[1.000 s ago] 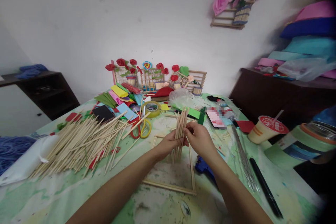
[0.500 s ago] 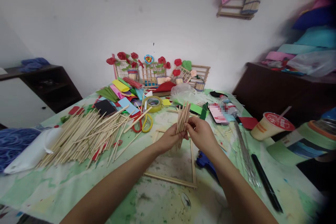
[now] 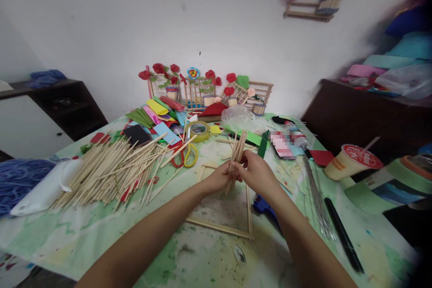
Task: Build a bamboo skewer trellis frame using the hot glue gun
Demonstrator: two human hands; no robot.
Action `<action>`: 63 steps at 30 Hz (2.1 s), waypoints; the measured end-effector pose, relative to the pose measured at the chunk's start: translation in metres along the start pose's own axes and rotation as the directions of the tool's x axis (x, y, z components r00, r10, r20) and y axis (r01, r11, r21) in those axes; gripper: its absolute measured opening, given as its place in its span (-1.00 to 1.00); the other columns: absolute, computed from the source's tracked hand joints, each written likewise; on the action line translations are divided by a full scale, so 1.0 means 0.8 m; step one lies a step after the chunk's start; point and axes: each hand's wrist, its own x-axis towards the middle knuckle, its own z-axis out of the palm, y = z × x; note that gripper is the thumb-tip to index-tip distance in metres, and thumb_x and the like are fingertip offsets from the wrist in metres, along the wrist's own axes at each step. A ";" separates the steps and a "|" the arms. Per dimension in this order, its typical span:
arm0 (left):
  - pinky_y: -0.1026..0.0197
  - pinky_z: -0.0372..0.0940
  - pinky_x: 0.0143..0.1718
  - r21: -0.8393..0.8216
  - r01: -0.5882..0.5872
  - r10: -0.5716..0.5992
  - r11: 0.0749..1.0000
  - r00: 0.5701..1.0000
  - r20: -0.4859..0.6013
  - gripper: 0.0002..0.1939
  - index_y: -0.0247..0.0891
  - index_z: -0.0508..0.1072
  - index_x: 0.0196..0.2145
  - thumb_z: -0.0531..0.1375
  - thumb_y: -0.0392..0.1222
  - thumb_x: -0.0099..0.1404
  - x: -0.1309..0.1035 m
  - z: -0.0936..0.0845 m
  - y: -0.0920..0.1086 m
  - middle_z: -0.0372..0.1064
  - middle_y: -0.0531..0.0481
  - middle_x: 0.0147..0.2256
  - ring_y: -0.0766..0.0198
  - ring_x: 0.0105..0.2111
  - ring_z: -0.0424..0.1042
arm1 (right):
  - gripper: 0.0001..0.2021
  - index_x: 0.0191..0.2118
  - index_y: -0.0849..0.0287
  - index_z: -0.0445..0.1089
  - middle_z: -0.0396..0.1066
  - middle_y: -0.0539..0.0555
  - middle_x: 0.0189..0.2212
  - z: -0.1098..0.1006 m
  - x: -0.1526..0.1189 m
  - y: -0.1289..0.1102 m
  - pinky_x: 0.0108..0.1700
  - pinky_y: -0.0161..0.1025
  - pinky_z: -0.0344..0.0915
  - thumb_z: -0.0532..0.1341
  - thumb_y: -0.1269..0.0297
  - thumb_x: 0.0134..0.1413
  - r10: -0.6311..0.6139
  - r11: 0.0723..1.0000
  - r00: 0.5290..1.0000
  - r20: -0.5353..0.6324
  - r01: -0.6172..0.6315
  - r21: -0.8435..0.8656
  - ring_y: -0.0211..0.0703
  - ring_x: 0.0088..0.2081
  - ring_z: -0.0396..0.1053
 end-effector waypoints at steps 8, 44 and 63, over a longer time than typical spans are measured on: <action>-0.02 0.12 0.09 0.240 -0.166 0.167 0.957 0.986 0.017 -0.61 -0.30 0.42 -0.15 0.13 0.07 0.23 0.001 0.006 0.000 0.39 -0.19 -0.12 0.02 0.00 0.28 | -0.75 -0.20 0.19 0.33 0.43 0.16 -0.24 0.013 0.000 -0.002 -0.14 -0.12 0.25 0.20 0.24 -0.06 -0.017 0.951 0.998 -0.068 0.038 0.307 0.01 -0.18 0.38; 0.33 0.28 -0.59 -0.407 0.277 -0.238 0.871 0.961 0.143 -0.59 -0.29 0.25 -0.32 0.25 0.09 0.13 -0.020 0.033 0.056 0.28 0.12 -0.55 0.47 -0.68 0.22 | -0.68 -0.33 0.21 0.40 0.53 0.16 -0.32 -0.018 -0.002 -0.007 -0.42 -0.24 0.28 0.31 0.05 -0.12 0.146 0.317 0.961 0.234 -0.270 0.909 -0.11 -0.39 0.44; 0.29 0.30 -0.54 -0.386 0.280 -0.278 0.879 0.959 0.063 -0.58 -0.31 0.28 -0.28 0.27 0.07 0.11 -0.018 0.030 0.050 0.29 0.11 -0.54 0.45 -0.64 0.26 | -0.74 -0.53 0.14 0.28 0.26 -0.07 -0.62 -0.013 0.013 0.013 -0.48 -0.29 0.15 0.27 0.06 -0.16 0.231 0.633 0.966 -0.112 -0.062 0.772 -0.27 -0.56 0.19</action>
